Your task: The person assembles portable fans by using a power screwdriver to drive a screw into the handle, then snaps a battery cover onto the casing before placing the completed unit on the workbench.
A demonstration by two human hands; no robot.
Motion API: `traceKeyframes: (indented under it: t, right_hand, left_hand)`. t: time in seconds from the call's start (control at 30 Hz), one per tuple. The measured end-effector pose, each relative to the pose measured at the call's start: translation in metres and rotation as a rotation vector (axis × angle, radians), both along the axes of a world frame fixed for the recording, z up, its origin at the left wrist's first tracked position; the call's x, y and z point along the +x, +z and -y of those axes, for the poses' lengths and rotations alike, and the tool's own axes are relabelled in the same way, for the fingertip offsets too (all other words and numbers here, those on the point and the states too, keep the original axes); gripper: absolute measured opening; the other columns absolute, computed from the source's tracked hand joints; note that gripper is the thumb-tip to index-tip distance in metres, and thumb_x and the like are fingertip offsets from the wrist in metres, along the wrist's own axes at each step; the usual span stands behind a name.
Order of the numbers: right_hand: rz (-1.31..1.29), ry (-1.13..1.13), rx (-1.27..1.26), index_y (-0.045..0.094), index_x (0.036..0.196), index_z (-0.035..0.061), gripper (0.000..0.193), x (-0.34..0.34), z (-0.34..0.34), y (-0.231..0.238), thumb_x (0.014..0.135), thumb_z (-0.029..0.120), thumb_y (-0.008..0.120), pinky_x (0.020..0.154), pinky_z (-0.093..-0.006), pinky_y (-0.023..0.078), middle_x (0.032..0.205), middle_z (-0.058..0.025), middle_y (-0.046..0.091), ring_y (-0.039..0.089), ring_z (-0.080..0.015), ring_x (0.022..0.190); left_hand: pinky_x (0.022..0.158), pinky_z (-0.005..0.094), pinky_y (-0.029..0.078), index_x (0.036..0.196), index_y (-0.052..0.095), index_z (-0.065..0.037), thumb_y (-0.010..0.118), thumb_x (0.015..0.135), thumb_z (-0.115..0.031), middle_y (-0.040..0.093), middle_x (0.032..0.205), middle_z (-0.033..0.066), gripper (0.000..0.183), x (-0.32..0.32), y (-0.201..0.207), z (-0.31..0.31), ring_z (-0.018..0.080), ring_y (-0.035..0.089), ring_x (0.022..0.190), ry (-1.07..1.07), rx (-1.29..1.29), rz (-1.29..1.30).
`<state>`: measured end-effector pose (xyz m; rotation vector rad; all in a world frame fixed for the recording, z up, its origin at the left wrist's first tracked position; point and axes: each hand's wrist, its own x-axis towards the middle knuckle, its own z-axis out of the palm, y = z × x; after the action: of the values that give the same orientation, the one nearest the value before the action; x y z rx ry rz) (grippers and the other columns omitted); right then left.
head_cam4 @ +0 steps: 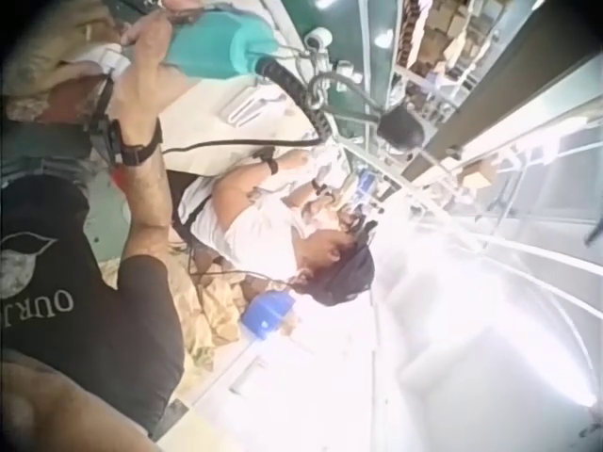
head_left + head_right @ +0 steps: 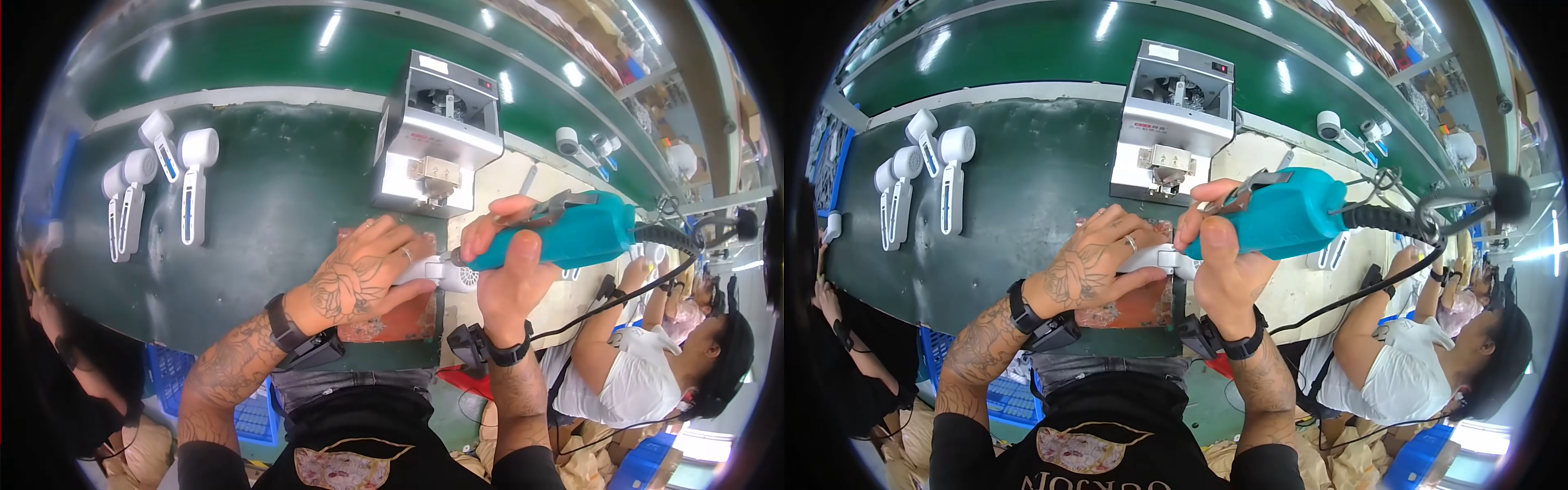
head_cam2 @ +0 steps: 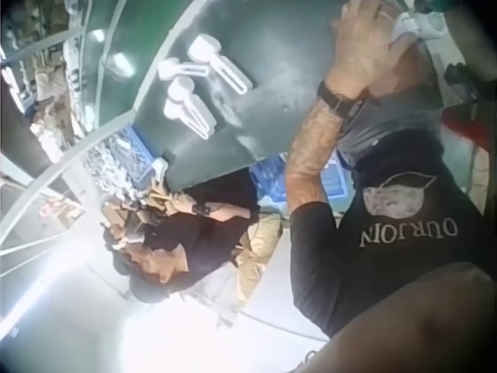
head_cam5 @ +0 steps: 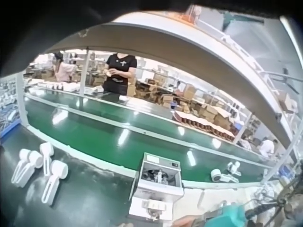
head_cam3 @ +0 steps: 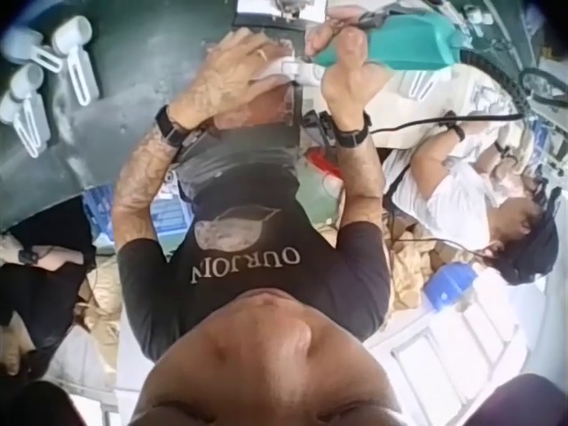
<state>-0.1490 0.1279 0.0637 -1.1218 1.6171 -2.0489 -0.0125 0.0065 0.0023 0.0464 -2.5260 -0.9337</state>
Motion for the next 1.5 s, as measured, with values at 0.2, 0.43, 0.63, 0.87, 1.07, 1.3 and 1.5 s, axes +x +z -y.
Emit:
traceKeyframes:
  t: [0.2, 0.43, 0.63, 0.87, 1.07, 1.3, 1.5]
  right_hand:
    - [0.049, 0.011, 0.002, 0.054, 0.108, -0.0027, 0.064, 0.0, -0.001, -0.007, 0.093, 0.058, 0.067, 0.056, -0.0329, 0.046, 0.067, -0.0085, 0.055, 0.056, -0.0201, 0.058]
    - [0.043, 0.016, -0.046, 0.053, 0.106, -0.0021, 0.063, -0.002, -0.002, -0.005, 0.093, 0.058, 0.067, 0.055, -0.0334, 0.047, 0.066, -0.0092, 0.055, 0.055, -0.0201, 0.057]
    - [0.026, 0.049, -0.013, 0.052, 0.103, -0.0007, 0.053, -0.003, 0.0, -0.015, 0.097, 0.051, 0.064, 0.057, -0.0342, 0.047, 0.068, -0.0099, 0.055, 0.056, -0.0206, 0.059]
    - [0.002, 0.109, -0.006, 0.05, 0.098, 0.0017, 0.039, -0.004, 0.004, -0.019, 0.101, 0.04, 0.061, 0.059, -0.035, 0.048, 0.07, -0.0112, 0.055, 0.055, -0.0208, 0.06]
    - [0.033, 0.082, -0.012, 0.052, 0.101, 0.0005, 0.04, -0.002, 0.004, -0.017, 0.102, 0.04, 0.06, 0.059, -0.0345, 0.048, 0.071, -0.0102, 0.055, 0.055, -0.0205, 0.06]
    - [-0.018, -0.085, -0.063, 0.056, 0.111, -0.0037, 0.046, -0.011, 0.035, 0.016, 0.104, 0.042, 0.057, 0.06, -0.032, 0.048, 0.072, -0.0082, 0.057, 0.058, -0.0189, 0.064]
    - [-0.065, -0.099, -0.075, 0.057, 0.107, -0.0018, 0.039, -0.021, 0.069, 0.004, 0.104, 0.037, 0.057, 0.059, -0.0309, 0.048, 0.073, -0.0075, 0.058, 0.059, -0.0184, 0.064]
  left_hand:
    - [0.089, 0.0406, 0.048, 0.124, 0.064, -0.002, 0.074, 0.088, -0.033, 0.062, 0.106, 0.0119, 0.049, -0.002, 0.0, -0.001, 0.029, 0.057, 0.097, -0.008, 0.004, 0.011]
    - [0.088, 0.0405, 0.048, 0.124, 0.064, -0.002, 0.074, 0.087, -0.033, 0.062, 0.104, 0.0111, 0.05, -0.003, -0.003, -0.001, 0.0287, 0.057, 0.096, -0.003, -0.018, -0.03]
    - [0.087, 0.0429, 0.048, 0.117, 0.069, -0.007, 0.078, 0.084, -0.032, 0.065, 0.111, 0.0088, 0.043, -0.003, -0.004, -0.003, 0.0295, 0.057, 0.1, 0.006, 0.047, 0.049]
    - [0.089, 0.0433, 0.047, 0.117, 0.068, -0.007, 0.077, 0.084, -0.035, 0.063, 0.112, 0.0094, 0.044, -0.004, -0.004, -0.005, 0.0295, 0.057, 0.101, 0.039, -0.041, 0.04]
    - [0.088, 0.0423, 0.047, 0.117, 0.067, -0.007, 0.076, 0.086, -0.035, 0.062, 0.11, 0.0089, 0.043, -0.004, -0.005, -0.005, 0.0288, 0.056, 0.099, 0.042, -0.039, 0.004]
    - [0.088, 0.0415, 0.047, 0.118, 0.068, -0.006, 0.069, 0.089, -0.023, 0.063, 0.106, 0.009, 0.034, 0.0, -0.001, -0.002, 0.0288, 0.056, 0.096, 0.004, 0.034, -0.028]
    - [0.088, 0.0428, 0.047, 0.122, 0.063, 0.0, 0.064, 0.089, -0.019, 0.06, 0.105, 0.0139, 0.038, 0.002, -0.004, 0.001, 0.0313, 0.055, 0.097, -0.031, 0.047, -0.055]
